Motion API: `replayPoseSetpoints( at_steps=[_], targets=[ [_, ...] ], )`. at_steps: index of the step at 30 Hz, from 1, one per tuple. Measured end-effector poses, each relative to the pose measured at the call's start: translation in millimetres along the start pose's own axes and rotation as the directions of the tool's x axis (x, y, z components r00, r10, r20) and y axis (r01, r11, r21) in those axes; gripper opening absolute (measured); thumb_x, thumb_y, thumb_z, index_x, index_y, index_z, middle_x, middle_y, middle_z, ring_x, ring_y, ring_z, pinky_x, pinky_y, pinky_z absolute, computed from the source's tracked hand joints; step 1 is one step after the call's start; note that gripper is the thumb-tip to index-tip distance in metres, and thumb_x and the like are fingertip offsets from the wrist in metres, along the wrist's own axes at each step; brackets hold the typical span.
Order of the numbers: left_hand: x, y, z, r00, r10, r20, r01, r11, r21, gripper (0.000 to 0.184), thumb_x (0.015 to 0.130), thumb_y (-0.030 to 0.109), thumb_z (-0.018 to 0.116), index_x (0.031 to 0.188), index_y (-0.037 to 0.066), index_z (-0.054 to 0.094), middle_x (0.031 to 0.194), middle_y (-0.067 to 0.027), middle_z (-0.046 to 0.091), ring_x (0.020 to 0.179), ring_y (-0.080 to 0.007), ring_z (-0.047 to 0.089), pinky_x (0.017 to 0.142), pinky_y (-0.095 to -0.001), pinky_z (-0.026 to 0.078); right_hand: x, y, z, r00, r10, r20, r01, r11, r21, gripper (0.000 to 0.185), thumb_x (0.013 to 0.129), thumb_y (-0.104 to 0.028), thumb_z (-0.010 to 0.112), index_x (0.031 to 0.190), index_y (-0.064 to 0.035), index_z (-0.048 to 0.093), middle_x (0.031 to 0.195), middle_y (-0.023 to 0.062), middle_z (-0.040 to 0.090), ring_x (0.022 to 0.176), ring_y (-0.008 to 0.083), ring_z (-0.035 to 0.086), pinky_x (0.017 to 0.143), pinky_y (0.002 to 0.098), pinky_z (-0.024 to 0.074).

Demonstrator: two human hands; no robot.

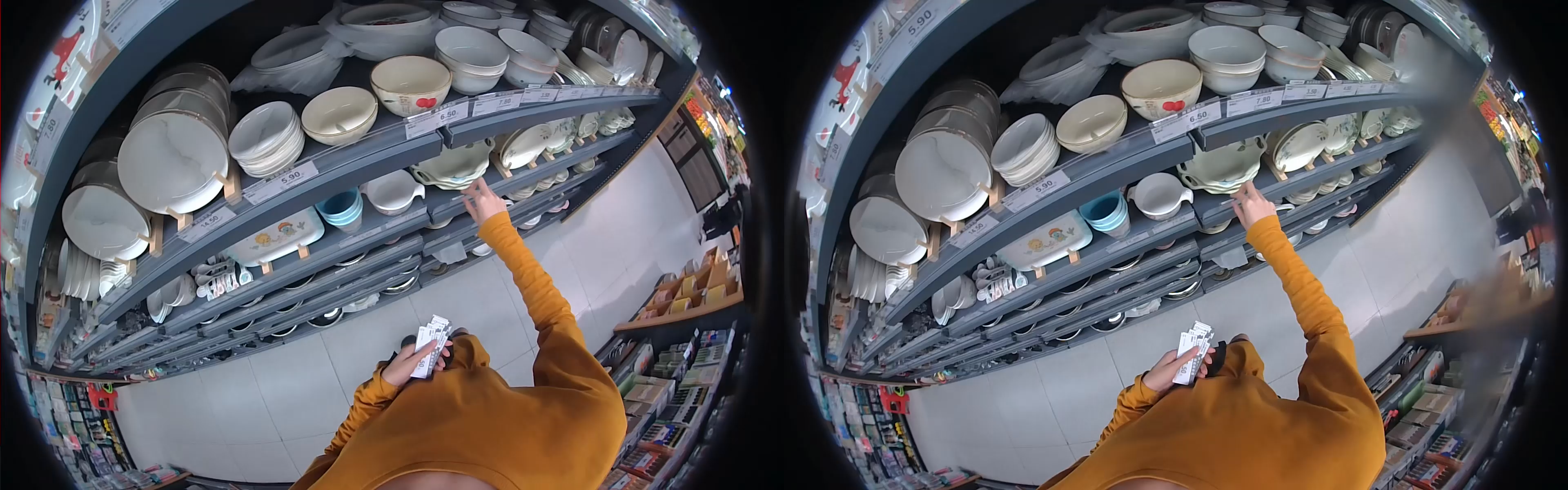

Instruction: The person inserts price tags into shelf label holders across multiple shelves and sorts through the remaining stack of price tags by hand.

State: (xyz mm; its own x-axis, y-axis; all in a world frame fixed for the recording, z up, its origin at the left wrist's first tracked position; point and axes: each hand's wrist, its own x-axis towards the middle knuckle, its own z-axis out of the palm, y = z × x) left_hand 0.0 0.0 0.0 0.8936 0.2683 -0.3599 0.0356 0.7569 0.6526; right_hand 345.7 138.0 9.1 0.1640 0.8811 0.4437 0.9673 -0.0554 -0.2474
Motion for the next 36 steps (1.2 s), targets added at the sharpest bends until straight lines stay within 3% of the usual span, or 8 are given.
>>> replayPoseSetpoints(
  at_steps=[9, 12, 16, 17, 19, 23, 29, 36],
  targets=[
    [28, 36, 14, 0.924, 0.266, -0.275, -0.28, 0.96, -0.014, 0.042, 0.1, 0.03, 0.042, 0.125, -0.003, 0.049, 0.121, -0.0109, 0.055, 0.109, -0.0198, 0.057, 0.097, -0.0331, 0.046, 12, 5, -26, 0.997, -0.053, 0.056, 0.043, 0.984, 0.173, 0.012, 0.083, -0.021, 0.066, 0.088, -0.0097, 0.067, 0.083, 0.0038, 0.058, 0.07, 0.0247, 0.062, 0.059, 0.0371, 0.049],
    [44, 43, 21, 0.836, 0.363, -0.413, -0.365, 0.928, 0.077, 0.038, 0.1, 0.029, 0.042, 0.123, 0.0, 0.053, 0.118, -0.0055, 0.058, 0.097, -0.0088, 0.055, 0.083, -0.023, 0.045, -1, -13, -51, 0.992, 0.09, 0.089, -0.119, 0.906, 0.406, 0.013, 0.082, -0.021, 0.068, 0.086, -0.0088, 0.067, 0.08, 0.0056, 0.06, 0.062, 0.0206, 0.06, 0.057, 0.0318, 0.0472],
    [78, 42, 23, 0.777, 0.356, -0.518, -0.346, 0.93, 0.12, 0.04, 0.101, 0.029, 0.043, 0.124, -0.002, 0.052, 0.118, -0.0059, 0.058, 0.1, -0.0087, 0.054, 0.086, -0.0233, 0.043, -77, -46, -35, 0.885, -0.069, 0.461, -0.412, 0.349, 0.842, 0.017, 0.084, -0.021, 0.069, 0.091, -0.0052, 0.068, 0.078, 0.002, 0.066, 0.065, 0.0074, 0.058, 0.057, 0.0236, 0.0475],
    [87, 41, 26, 0.768, 0.344, -0.541, -0.336, 0.935, 0.117, 0.041, 0.101, 0.029, 0.043, 0.124, -0.003, 0.051, 0.119, -0.0064, 0.057, 0.103, -0.0095, 0.054, 0.088, -0.024, 0.043, -74, -73, -87, 0.634, -0.06, 0.771, -0.699, 0.383, 0.604, 0.011, 0.088, -0.013, 0.063, 0.095, -0.0039, 0.065, 0.077, -0.0001, 0.065, 0.061, 0.0038, 0.054, 0.053, 0.0202, 0.0436],
    [102, 44, 36, 0.805, 0.392, -0.446, -0.412, 0.909, 0.054, 0.042, 0.101, 0.03, 0.041, 0.126, -0.003, 0.05, 0.119, -0.0082, 0.057, 0.102, -0.0137, 0.057, 0.088, -0.0279, 0.047, -99, -53, -62, 0.744, -0.166, 0.647, -0.639, 0.107, 0.762, 0.016, 0.09, -0.014, 0.06, 0.1, -0.0021, 0.065, 0.077, 0.0006, 0.065, 0.059, 0.0044, 0.052, 0.053, 0.0191, 0.0423],
    [131, 56, 87, 0.786, 0.397, -0.474, -0.444, 0.896, 0.014, 0.043, 0.101, 0.033, 0.039, 0.125, -0.002, 0.05, 0.11, -0.0109, 0.06, 0.095, -0.0219, 0.062, 0.084, -0.0341, 0.053, -63, 9, -127, 0.801, -0.061, 0.595, -0.559, 0.28, 0.781, 0.018, 0.09, -0.016, 0.062, 0.101, -0.0018, 0.067, 0.076, 0.0024, 0.066, 0.061, 0.0047, 0.055, 0.053, 0.0195, 0.0438],
    [218, 27, 137, 0.735, 0.454, -0.504, -0.492, 0.868, 0.065, 0.039, 0.101, 0.031, 0.039, 0.126, 0.002, 0.046, 0.1, -0.0128, 0.062, 0.062, -0.016, 0.057, 0.056, -0.026, 0.046, 78, 101, -247, 0.985, 0.119, -0.123, -0.024, 0.808, 0.589, 0.029, 0.089, -0.024, 0.062, 0.113, -0.0082, 0.06, 0.06, 0.0011, 0.063, 0.054, 0.0128, 0.062, 0.055, 0.0257, 0.0458],
    [258, 7, 194, 0.707, 0.419, -0.57, -0.518, 0.855, -0.014, 0.04, 0.1, 0.028, 0.042, 0.127, -0.002, 0.046, 0.108, -0.0144, 0.062, 0.077, -0.016, 0.06, 0.07, -0.0276, 0.049, 146, 129, -253, 0.982, -0.184, 0.046, 0.137, 0.855, 0.499, 0.021, 0.089, -0.029, 0.06, 0.097, -0.0099, 0.064, 0.053, 0.0011, 0.061, 0.048, 0.0178, 0.058, 0.05, 0.0311, 0.044]
  ],
)
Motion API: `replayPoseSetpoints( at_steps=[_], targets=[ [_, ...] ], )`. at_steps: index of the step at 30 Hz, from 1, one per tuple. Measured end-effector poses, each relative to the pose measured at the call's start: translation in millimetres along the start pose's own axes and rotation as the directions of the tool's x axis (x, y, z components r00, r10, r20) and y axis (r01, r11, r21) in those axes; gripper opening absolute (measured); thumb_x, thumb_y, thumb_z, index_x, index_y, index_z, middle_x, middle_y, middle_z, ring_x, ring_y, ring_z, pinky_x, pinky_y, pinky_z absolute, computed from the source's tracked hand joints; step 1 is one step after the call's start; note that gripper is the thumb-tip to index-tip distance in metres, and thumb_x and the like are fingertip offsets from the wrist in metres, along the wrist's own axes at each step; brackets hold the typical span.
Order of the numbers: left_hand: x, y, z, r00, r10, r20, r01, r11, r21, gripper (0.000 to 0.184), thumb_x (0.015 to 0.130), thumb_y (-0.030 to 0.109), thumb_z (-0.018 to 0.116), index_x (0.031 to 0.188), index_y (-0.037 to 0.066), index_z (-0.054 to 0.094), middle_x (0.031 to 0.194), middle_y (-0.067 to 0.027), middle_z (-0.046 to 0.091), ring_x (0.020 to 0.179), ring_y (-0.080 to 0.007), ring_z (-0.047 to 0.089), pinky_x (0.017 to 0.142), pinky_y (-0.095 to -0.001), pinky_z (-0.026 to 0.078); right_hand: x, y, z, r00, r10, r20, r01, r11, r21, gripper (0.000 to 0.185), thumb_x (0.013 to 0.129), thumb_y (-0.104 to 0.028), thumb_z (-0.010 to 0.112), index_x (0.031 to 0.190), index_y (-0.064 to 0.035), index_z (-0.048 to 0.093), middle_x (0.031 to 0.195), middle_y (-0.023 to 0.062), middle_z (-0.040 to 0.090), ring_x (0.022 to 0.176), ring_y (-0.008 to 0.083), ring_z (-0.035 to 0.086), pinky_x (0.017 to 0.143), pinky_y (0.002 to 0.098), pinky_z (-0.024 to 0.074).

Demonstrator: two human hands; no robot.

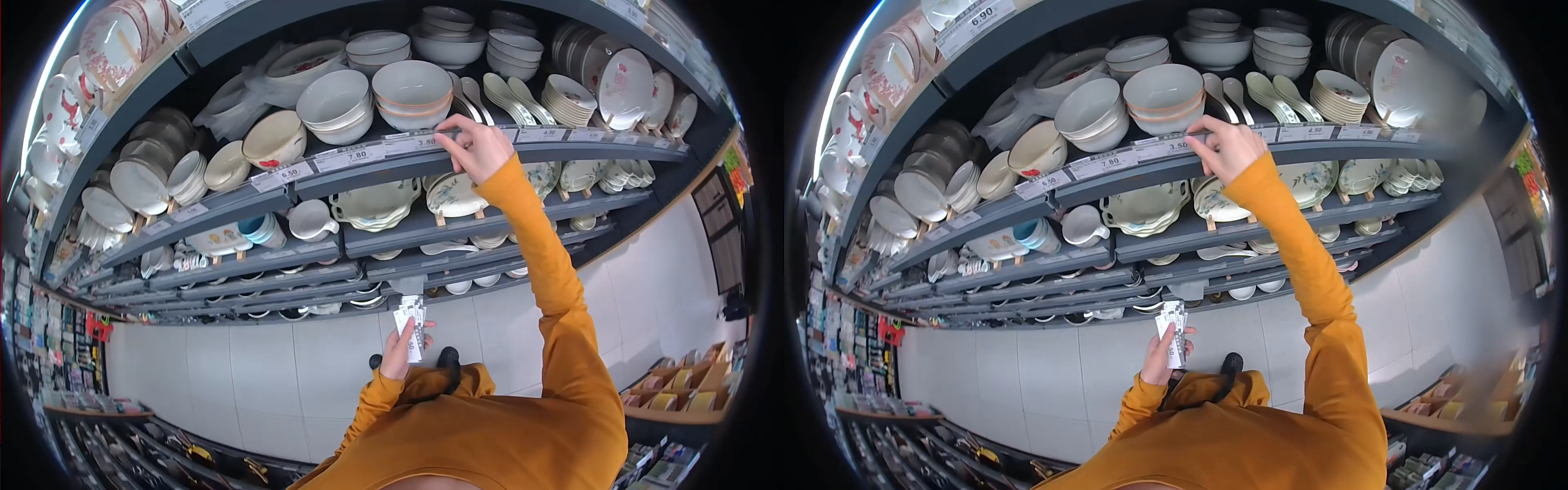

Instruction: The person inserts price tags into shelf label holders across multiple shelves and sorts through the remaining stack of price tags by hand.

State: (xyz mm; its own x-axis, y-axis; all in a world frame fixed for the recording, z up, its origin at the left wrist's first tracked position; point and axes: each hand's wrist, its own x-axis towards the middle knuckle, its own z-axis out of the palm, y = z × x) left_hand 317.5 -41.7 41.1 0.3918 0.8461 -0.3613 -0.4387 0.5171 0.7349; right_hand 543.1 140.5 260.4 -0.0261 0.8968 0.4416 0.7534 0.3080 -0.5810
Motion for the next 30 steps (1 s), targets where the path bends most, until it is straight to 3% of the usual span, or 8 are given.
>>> replayPoseSetpoints(
  at_steps=[3, 8, 12, 15, 19, 21, 24, 30],
  targets=[
    [-8, 0, 17, 0.995, 0.047, -0.083, -0.053, 0.996, -0.067, 0.04, 0.1, 0.03, 0.043, 0.122, -0.003, 0.049, 0.111, -0.014, 0.061, 0.086, -0.0187, 0.062, 0.077, -0.0304, 0.051, 1, -1, -6, 0.998, 0.035, 0.05, -0.049, 0.95, 0.307, 0.018, 0.09, -0.024, 0.061, 0.096, -0.0071, 0.063, 0.051, 0.001, 0.058, 0.043, 0.0114, 0.053, 0.044, 0.0259, 0.0395],
    [-8, 7, 19, 0.976, 0.217, -0.023, -0.218, 0.969, -0.118, 0.041, 0.1, 0.03, 0.039, 0.125, -0.001, 0.049, 0.146, -0.0154, 0.033, 0.137, -0.0281, 0.028, 0.113, -0.044, 0.026, -58, 11, 12, 0.989, 0.147, -0.005, -0.105, 0.726, 0.68, 0.014, 0.091, -0.017, 0.062, 0.095, -0.0037, 0.061, 0.054, -0.0016, 0.055, 0.045, 0.002, 0.046, 0.041, 0.0191, 0.0323],
    [5, 11, 24, 0.968, 0.245, -0.05, -0.248, 0.966, -0.075, 0.048, 0.1, 0.031, 0.036, 0.135, -0.002, 0.039, 0.149, -0.014, 0.029, 0.139, -0.0274, 0.024, 0.114, -0.044, 0.021, -159, 34, 68, 0.88, 0.331, 0.341, -0.468, 0.479, 0.743, 0.014, 0.091, -0.017, 0.062, 0.094, -0.0042, 0.059, 0.053, -0.0013, 0.054, 0.043, 0.0031, 0.045, 0.039, 0.019, 0.0312],
    [14, 11, 23, 0.973, 0.232, 0.002, -0.231, 0.971, -0.056, 0.051, 0.101, 0.032, 0.036, 0.138, -0.002, 0.034, 0.149, -0.0138, 0.029, 0.139, -0.0262, 0.024, 0.114, -0.0442, 0.021, -215, 43, 92, 0.793, 0.492, 0.359, -0.556, 0.346, 0.755, 0.017, 0.091, -0.019, 0.062, 0.094, -0.0033, 0.059, 0.056, 0.0005, 0.055, 0.043, 0.0034, 0.044, 0.039, 0.0188, 0.0317],
    [24, 8, 21, 0.984, 0.162, 0.069, -0.16, 0.987, -0.029, 0.05, 0.101, 0.034, 0.033, 0.134, -0.003, 0.039, 0.148, -0.0129, 0.03, 0.139, -0.0249, 0.025, 0.113, -0.0402, 0.023, -253, 30, 113, 0.757, 0.445, 0.478, -0.633, 0.318, 0.706, 0.016, 0.092, -0.019, 0.061, 0.095, -0.0039, 0.059, 0.06, 0.0008, 0.056, 0.047, 0.0037, 0.046, 0.041, 0.0187, 0.0339],
    [25, 3, 18, 0.991, 0.119, 0.064, -0.112, 0.989, -0.097, 0.044, 0.102, 0.026, 0.037, 0.131, -0.006, 0.042, 0.14, -0.0144, 0.043, 0.126, -0.0219, 0.044, 0.105, -0.0346, 0.035, -264, 32, 123, 0.752, 0.287, 0.593, -0.657, 0.255, 0.709, 0.018, 0.094, -0.022, 0.057, 0.098, -0.0045, 0.06, 0.061, 0.0012, 0.058, 0.047, 0.0046, 0.047, 0.042, 0.0194, 0.0356],
    [26, 2, 9, 0.991, 0.132, 0.016, -0.129, 0.985, -0.111, 0.044, 0.101, 0.027, 0.038, 0.129, -0.006, 0.043, 0.128, -0.0184, 0.052, 0.111, -0.0277, 0.057, 0.098, -0.0344, 0.044, -250, 45, 119, 0.711, 0.355, 0.607, -0.703, 0.379, 0.602, 0.023, 0.094, -0.028, 0.056, 0.096, -0.0058, 0.063, 0.06, 0.0018, 0.06, 0.045, 0.0055, 0.048, 0.043, 0.0201, 0.0366],
    [30, -2, -21, 0.997, 0.077, -0.021, -0.077, 0.997, -0.014, 0.041, 0.1, 0.027, 0.042, 0.125, -0.004, 0.046, 0.113, -0.0144, 0.06, 0.087, -0.0216, 0.063, 0.078, -0.0315, 0.051, -153, 150, 115, 0.944, 0.328, -0.036, -0.329, 0.944, -0.032, 0.026, 0.087, -0.033, 0.062, 0.106, -0.0152, 0.061, 0.064, 0.0051, 0.064, 0.06, 0.0269, 0.063, 0.055, 0.0404, 0.0471]
  ],
)
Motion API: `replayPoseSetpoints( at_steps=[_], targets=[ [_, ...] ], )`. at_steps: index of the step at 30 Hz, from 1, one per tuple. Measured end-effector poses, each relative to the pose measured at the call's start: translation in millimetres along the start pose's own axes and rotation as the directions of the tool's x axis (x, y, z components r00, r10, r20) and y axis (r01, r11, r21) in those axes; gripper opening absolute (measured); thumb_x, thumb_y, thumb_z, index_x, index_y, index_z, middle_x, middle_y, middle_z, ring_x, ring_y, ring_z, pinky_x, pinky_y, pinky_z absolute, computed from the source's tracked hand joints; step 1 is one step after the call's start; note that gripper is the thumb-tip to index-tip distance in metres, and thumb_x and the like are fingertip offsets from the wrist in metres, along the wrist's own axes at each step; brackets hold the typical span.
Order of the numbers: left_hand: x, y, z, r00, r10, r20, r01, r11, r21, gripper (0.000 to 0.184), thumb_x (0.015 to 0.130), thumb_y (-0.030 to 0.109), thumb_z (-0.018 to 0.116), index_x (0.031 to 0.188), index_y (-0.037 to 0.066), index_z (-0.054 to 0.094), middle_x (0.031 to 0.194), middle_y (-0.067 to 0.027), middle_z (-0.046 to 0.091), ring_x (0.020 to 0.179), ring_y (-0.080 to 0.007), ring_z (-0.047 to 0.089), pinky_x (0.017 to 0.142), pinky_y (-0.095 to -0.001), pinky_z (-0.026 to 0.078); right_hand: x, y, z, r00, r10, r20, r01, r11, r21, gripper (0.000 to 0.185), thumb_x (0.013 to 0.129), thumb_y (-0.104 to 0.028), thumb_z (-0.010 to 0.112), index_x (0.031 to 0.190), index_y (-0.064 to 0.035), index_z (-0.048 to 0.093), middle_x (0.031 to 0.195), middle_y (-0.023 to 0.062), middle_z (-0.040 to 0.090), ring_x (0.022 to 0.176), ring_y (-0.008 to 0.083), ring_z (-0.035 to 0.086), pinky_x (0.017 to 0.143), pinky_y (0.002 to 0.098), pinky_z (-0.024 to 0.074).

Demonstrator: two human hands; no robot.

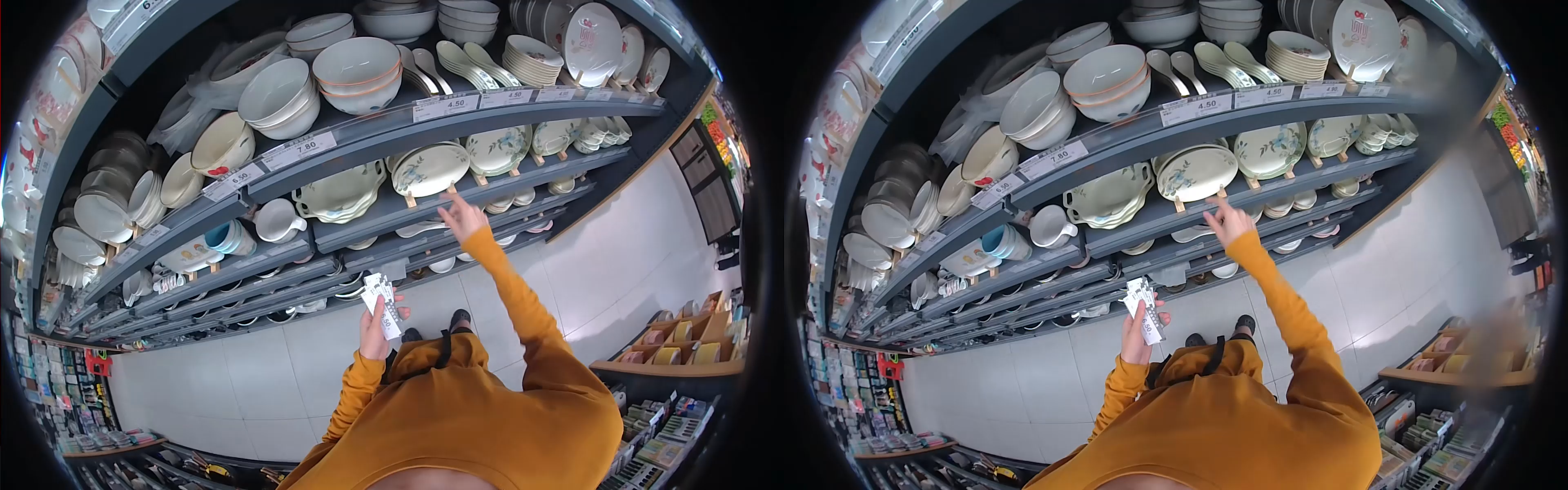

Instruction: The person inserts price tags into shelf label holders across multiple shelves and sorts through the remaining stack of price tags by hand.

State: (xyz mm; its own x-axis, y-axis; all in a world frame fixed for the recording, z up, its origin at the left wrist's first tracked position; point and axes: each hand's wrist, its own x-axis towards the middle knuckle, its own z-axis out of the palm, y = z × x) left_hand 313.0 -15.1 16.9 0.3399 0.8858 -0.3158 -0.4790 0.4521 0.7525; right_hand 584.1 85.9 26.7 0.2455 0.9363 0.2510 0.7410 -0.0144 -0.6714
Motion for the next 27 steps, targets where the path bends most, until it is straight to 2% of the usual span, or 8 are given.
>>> replayPoseSetpoints(
  at_steps=[2, 5, 9, 13, 15, 17, 21, 27],
  targets=[
    [3, -1, 0, 1.0, -0.013, 0.029, 0.012, 0.999, 0.033, 0.039, 0.1, 0.027, 0.042, 0.125, -0.003, 0.046, 0.111, -0.0139, 0.061, 0.081, -0.019, 0.062, 0.072, -0.03, 0.051, 31, 26, 14, 1.0, -0.029, -0.006, 0.026, 0.968, -0.248, 0.026, 0.085, -0.036, 0.065, 0.102, -0.0172, 0.062, 0.065, 0.0047, 0.065, 0.064, 0.0307, 0.064, 0.058, 0.0431, 0.0484],
    [9, -1, 8, 0.999, -0.028, 0.032, 0.027, 0.999, 0.043, 0.038, 0.1, 0.027, 0.043, 0.125, -0.001, 0.046, 0.111, -0.0138, 0.061, 0.076, -0.0169, 0.061, 0.068, -0.0286, 0.05, 49, 38, 13, 0.988, -0.041, 0.148, 0.081, 0.958, -0.276, 0.023, 0.083, -0.037, 0.065, 0.094, -0.0165, 0.065, 0.064, 0.0041, 0.064, 0.064, 0.0305, 0.063, 0.057, 0.042, 0.0485],
    [19, -8, 20, 1.0, -0.023, -0.017, 0.023, 1.0, 0.019, 0.037, 0.099, 0.025, 0.044, 0.125, 0.0, 0.044, 0.111, -0.0146, 0.061, 0.077, -0.0166, 0.06, 0.068, -0.0282, 0.05, 53, 41, 6, 0.968, -0.13, 0.215, 0.186, 0.945, -0.268, 0.02, 0.082, -0.035, 0.067, 0.087, -0.0158, 0.066, 0.065, 0.0024, 0.065, 0.062, 0.0257, 0.064, 0.056, 0.0381, 0.049],
    [37, -23, 35, 0.993, 0.043, -0.106, -0.041, 0.999, 0.026, 0.036, 0.096, 0.021, 0.045, 0.127, 0.001, 0.043, 0.111, -0.0136, 0.061, 0.078, -0.0152, 0.058, 0.067, -0.0277, 0.049, 49, 32, -20, 0.972, -0.234, 0.034, 0.235, 0.972, -0.031, 0.016, 0.083, -0.03, 0.067, 0.088, -0.0156, 0.066, 0.064, 0.0007, 0.063, 0.058, 0.0228, 0.062, 0.053, 0.0343, 0.047],
    [50, -38, 33, 0.988, 0.097, -0.118, -0.094, 0.995, 0.024, 0.034, 0.097, 0.022, 0.043, 0.123, 0.001, 0.044, 0.108, -0.0139, 0.062, 0.075, -0.0159, 0.059, 0.067, -0.0279, 0.05, 27, 3, -54, 0.984, 0.018, 0.175, -0.056, 0.975, 0.213, 0.016, 0.087, -0.026, 0.065, 0.087, -0.0108, 0.065, 0.063, 0.001, 0.063, 0.052, 0.0092, 0.057, 0.05, 0.0263, 0.043],
    [61, -48, 46, 0.983, 0.117, -0.141, -0.114, 0.993, 0.028, 0.035, 0.098, 0.026, 0.041, 0.121, 0.0, 0.045, 0.105, -0.014, 0.062, 0.074, -0.016, 0.059, 0.066, -0.0283, 0.05, -7, 23, -43, 0.945, -0.007, 0.326, -0.212, 0.744, 0.633, 0.017, 0.088, -0.024, 0.065, 0.085, -0.0072, 0.064, 0.06, 0.0015, 0.061, 0.051, 0.0055, 0.053, 0.047, 0.023, 0.0406],
    [82, -83, 101, 0.979, 0.101, -0.179, -0.105, 0.994, -0.017, 0.038, 0.099, 0.035, 0.041, 0.119, 0.003, 0.047, 0.1, -0.0098, 0.063, 0.079, -0.0132, 0.059, 0.069, -0.0256, 0.049, -86, 41, -40, 0.771, -0.027, 0.636, -0.475, 0.64, 0.604, 0.02, 0.089, -0.024, 0.066, 0.083, -0.0058, 0.06, 0.058, -0.0007, 0.057, 0.049, 0.0037, 0.047, 0.044, 0.0197, 0.0353],
    [101, -167, 195, 0.985, 0.095, -0.142, -0.077, 0.989, 0.128, 0.03, 0.097, 0.019, 0.049, 0.121, 0.001, 0.046, 0.105, -0.0111, 0.061, 0.077, -0.0162, 0.061, 0.066, -0.0267, 0.051, -61, 123, -145, 0.775, -0.002, 0.632, -0.457, 0.689, 0.562, 0.021, 0.089, -0.026, 0.065, 0.086, -0.0049, 0.064, 0.056, -0.0021, 0.056, 0.051, 0.0036, 0.051, 0.045, 0.0198, 0.0386]
  ],
)
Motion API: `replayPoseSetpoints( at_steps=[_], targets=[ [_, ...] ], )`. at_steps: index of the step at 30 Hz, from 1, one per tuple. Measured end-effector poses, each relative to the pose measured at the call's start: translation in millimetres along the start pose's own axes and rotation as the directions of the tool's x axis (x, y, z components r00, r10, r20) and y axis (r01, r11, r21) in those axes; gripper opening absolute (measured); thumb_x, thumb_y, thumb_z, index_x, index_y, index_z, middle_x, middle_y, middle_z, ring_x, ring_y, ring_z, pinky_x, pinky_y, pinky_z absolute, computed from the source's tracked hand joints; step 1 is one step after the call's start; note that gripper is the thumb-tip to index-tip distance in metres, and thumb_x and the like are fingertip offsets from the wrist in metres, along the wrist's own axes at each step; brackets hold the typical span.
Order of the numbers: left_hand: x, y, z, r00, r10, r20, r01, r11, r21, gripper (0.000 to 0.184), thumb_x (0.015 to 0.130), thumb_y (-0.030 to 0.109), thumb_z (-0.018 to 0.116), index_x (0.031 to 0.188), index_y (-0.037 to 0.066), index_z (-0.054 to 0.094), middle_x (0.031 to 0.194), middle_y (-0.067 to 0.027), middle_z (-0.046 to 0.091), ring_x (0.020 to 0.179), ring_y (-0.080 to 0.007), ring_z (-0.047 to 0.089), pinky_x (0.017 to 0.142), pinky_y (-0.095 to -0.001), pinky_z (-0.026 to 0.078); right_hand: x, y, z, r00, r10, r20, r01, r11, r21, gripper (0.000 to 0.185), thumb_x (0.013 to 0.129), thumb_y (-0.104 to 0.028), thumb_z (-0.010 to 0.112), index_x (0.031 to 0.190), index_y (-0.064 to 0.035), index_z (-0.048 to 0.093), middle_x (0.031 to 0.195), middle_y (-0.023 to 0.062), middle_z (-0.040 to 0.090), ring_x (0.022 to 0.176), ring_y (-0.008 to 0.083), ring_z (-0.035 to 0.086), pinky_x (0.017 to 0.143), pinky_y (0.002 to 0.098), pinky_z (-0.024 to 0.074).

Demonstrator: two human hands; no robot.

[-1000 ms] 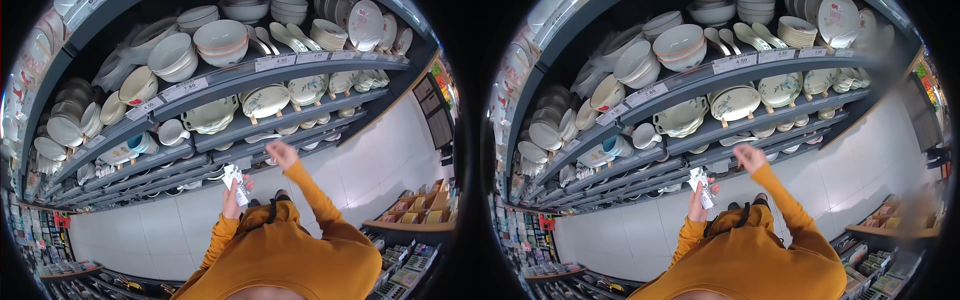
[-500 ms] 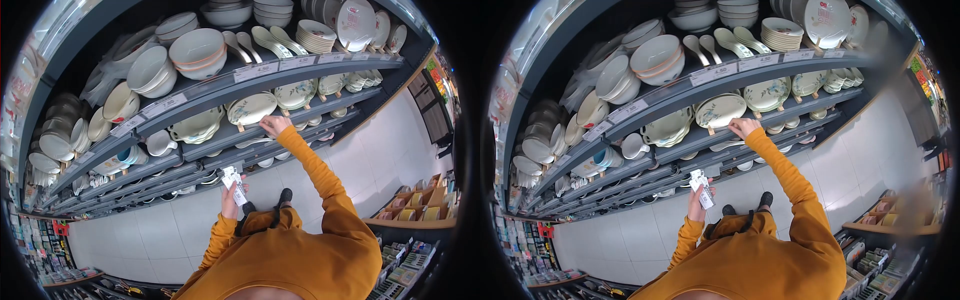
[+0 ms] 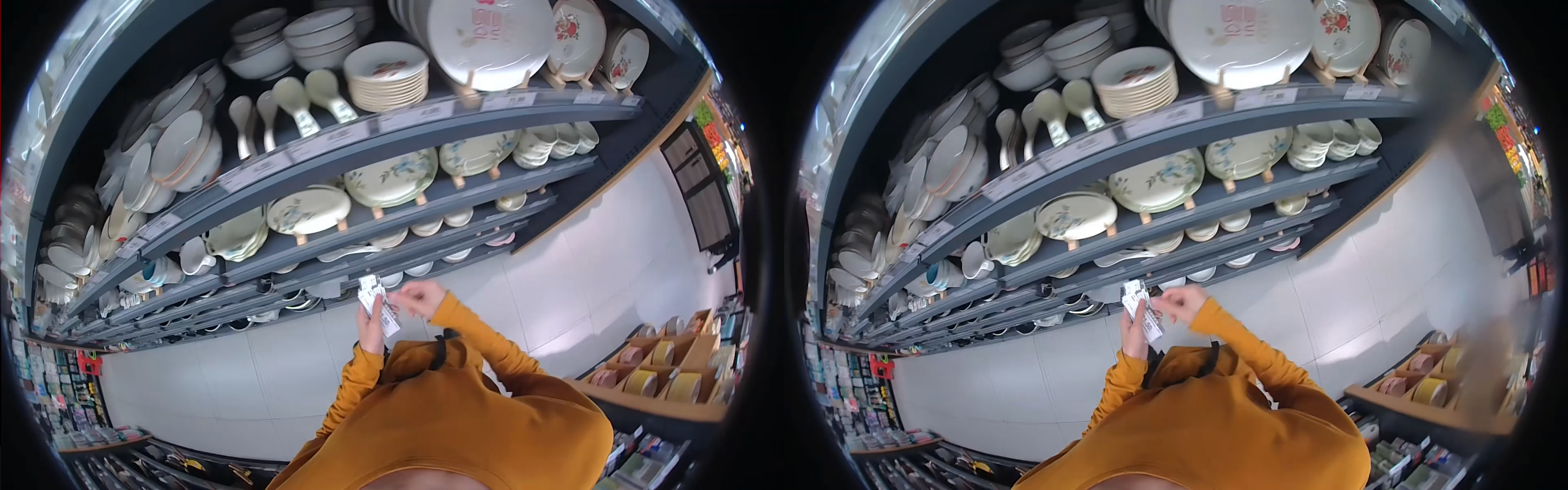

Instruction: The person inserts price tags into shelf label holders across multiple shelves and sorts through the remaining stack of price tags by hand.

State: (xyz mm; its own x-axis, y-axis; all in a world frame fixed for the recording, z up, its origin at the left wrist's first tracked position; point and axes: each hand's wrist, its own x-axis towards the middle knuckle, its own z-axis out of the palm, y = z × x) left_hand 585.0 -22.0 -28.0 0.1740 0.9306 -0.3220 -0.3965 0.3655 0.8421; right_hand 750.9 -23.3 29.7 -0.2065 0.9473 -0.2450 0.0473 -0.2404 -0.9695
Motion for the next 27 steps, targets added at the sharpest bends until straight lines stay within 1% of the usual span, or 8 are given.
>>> replayPoseSetpoints(
  at_steps=[5, 9, 12, 15, 19, 22, 25, 27],
  targets=[
    [-17, -24, 90, 0.996, -0.078, -0.033, 0.073, 0.988, -0.137, 0.031, 0.097, 0.017, 0.049, 0.123, 0.001, 0.044, 0.105, -0.0132, 0.06, 0.07, -0.0194, 0.061, 0.058, -0.0284, 0.049, -3, -90, -154, 0.778, -0.508, -0.37, 0.329, 0.831, -0.449, 0.021, 0.087, -0.023, 0.066, 0.102, -0.0074, 0.062, 0.057, 0.0007, 0.059, 0.048, 0.006, 0.057, 0.046, 0.0235, 0.0433],
    [-30, -23, 145, 0.999, -0.034, 0.017, 0.036, 0.991, -0.125, 0.036, 0.097, 0.016, 0.049, 0.128, 0.001, 0.039, 0.104, -0.015, 0.06, 0.068, -0.0191, 0.061, 0.056, -0.0278, 0.048, -5, -185, -199, 0.551, -0.789, -0.272, 0.335, 0.507, -0.794, 0.04, 0.086, -0.025, 0.066, 0.123, -0.0147, 0.054, 0.06, 0.0019, 0.061, 0.047, 0.0165, 0.059, 0.045, 0.0285, 0.0437],
    [-32, -15, 166, 0.999, -0.011, 0.049, 0.016, 0.994, -0.108, 0.045, 0.097, 0.017, 0.048, 0.137, 0.003, 0.032, 0.107, -0.0169, 0.06, 0.069, -0.0187, 0.061, 0.057, -0.0282, 0.049, 17, -206, -228, 0.539, -0.806, -0.244, 0.212, 0.41, -0.887, 0.035, 0.087, -0.03, 0.064, 0.119, -0.0174, 0.056, 0.062, 0.0018, 0.063, 0.048, 0.0209, 0.06, 0.049, 0.0327, 0.045],
    [-32, -11, 171, 0.994, -0.052, 0.096, 0.063, 0.991, -0.119, 0.044, 0.099, 0.02, 0.045, 0.137, 0.003, 0.033, 0.114, -0.0169, 0.06, 0.077, -0.0193, 0.063, 0.064, -0.0288, 0.05, 26, -214, -243, 0.579, -0.794, -0.184, 0.233, 0.377, -0.896, 0.023, 0.088, -0.03, 0.062, 0.107, -0.0182, 0.063, 0.058, 0.0003, 0.061, 0.047, 0.0189, 0.059, 0.047, 0.032, 0.0437],
    [-43, 2, 187, 0.995, -0.057, 0.08, 0.069, 0.985, -0.157, 0.039, 0.1, 0.024, 0.043, 0.129, -0.002, 0.043, 0.119, -0.0149, 0.058, 0.097, -0.0222, 0.062, 0.08, -0.0314, 0.051, 19, -227, -252, 0.646, -0.727, -0.234, 0.38, 0.572, -0.727, 0.016, 0.088, -0.031, 0.063, 0.091, -0.0164, 0.069, 0.052, -0.0032, 0.058, 0.042, 0.012, 0.055, 0.044, 0.0263, 0.0397],
    [-46, 8, 201, 0.997, -0.024, 0.074, 0.04, 0.974, -0.224, 0.039, 0.1, 0.024, 0.042, 0.128, -0.002, 0.044, 0.123, -0.0142, 0.055, 0.11, -0.0245, 0.058, 0.091, -0.0333, 0.049, 12, -237, -255, 0.657, -0.723, -0.212, 0.4, 0.573, -0.715, 0.015, 0.088, -0.026, 0.064, 0.092, -0.0117, 0.068, 0.052, -0.0022, 0.057, 0.041, 0.0083, 0.052, 0.043, 0.0232, 0.0374],
    [-46, 13, 214, 0.995, 0.081, 0.056, -0.064, 0.964, -0.259, 0.038, 0.1, 0.023, 0.042, 0.129, -0.002, 0.044, 0.128, -0.0134, 0.052, 0.119, -0.0238, 0.052, 0.098, -0.0335, 0.045, -4, -232, -245, 0.617, -0.726, -0.305, 0.568, 0.679, -0.466, 0.014, 0.088, -0.019, 0.065, 0.093, -0.0061, 0.066, 0.053, -0.0011, 0.056, 0.043, 0.004, 0.05, 0.042, 0.021, 0.0352],
    [-46, 12, 222, 0.988, 0.153, 0.023, -0.142, 0.956, -0.255, 0.038, 0.1, 0.023, 0.041, 0.129, -0.002, 0.044, 0.13, -0.0127, 0.051, 0.122, -0.0221, 0.049, 0.101, -0.0333, 0.042, -24, -211, -233, 0.76, -0.581, -0.291, 0.513, 0.812, -0.28, 0.012, 0.089, -0.016, 0.064, 0.095, -0.0059, 0.066, 0.053, -0.0033, 0.055, 0.043, 0.0012, 0.046, 0.039, 0.0191, 0.0322]
  ],
)
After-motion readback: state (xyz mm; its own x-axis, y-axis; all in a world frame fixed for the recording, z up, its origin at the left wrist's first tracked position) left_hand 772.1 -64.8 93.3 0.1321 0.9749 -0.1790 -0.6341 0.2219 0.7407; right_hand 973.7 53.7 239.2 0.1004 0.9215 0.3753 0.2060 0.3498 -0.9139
